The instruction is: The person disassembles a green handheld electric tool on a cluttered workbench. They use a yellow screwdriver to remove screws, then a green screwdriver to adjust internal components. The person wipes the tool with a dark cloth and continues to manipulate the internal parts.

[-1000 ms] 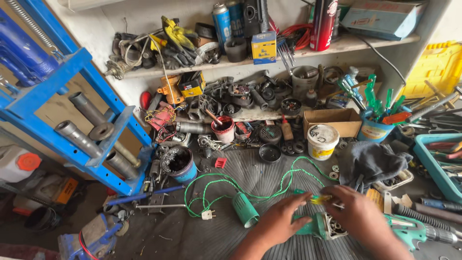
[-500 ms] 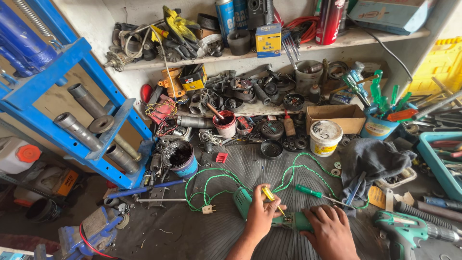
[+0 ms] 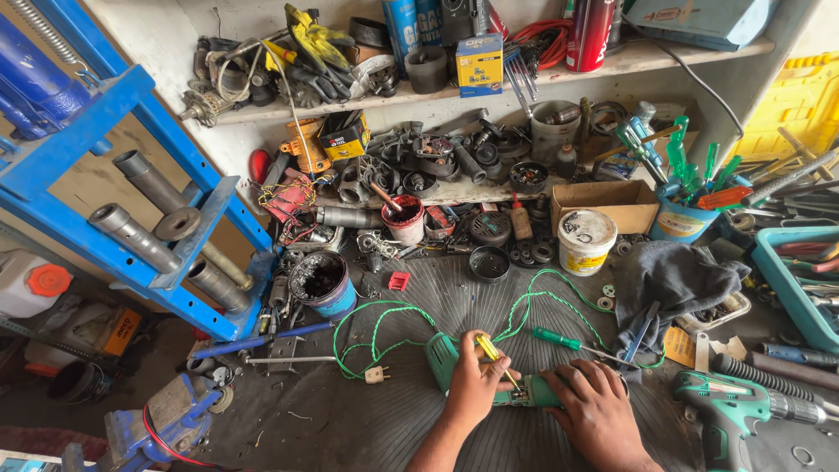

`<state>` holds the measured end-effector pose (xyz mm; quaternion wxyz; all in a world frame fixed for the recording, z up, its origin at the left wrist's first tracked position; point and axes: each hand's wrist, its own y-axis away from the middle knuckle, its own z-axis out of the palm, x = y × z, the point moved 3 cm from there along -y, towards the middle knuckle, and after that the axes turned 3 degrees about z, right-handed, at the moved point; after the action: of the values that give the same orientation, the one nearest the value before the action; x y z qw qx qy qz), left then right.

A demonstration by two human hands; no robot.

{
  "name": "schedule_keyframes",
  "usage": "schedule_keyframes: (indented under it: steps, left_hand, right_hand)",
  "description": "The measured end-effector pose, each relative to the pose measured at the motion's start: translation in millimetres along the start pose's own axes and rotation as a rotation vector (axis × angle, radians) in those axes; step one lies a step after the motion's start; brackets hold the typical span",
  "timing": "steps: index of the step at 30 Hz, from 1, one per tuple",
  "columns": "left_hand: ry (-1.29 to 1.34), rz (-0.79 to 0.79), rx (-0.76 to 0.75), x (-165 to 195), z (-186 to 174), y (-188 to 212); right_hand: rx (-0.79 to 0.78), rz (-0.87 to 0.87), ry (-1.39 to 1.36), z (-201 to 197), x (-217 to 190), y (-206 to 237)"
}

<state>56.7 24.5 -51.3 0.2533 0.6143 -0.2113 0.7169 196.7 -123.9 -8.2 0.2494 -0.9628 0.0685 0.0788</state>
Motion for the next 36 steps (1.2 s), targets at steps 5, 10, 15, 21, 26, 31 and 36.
schedule_keyframes:
  steps: [5,10,15,21,26,31,36]
  left_hand:
    - [-0.128,-0.069,-0.037,13,5,-5]
    - [-0.231,-0.136,-0.039,17,9,-8]
    - [-0.165,-0.166,-0.051,12,7,-8]
    - [-0.097,-0.096,0.066,7,6,-2]
    - [-0.049,-0.052,0.045,6,7,0]
    - [-0.073,-0.033,-0.034,6,6,2]
    - [-0.094,-0.141,-0.086,11,5,-9]
  right_hand:
    - [0.024,0.013,0.010,-1,-3,4]
    - [0.026,0.023,0.030,-2,-5,6]
    - [-0.008,0.042,0.027,-1,-5,5]
    - [-0.036,0.059,0.028,-2,-6,4]
    - [-0.045,0.067,0.017,-1,-6,3]
    - [-0.015,0.059,0.019,-1,-7,3]
    - [-0.043,0.067,0.006,-2,-5,1]
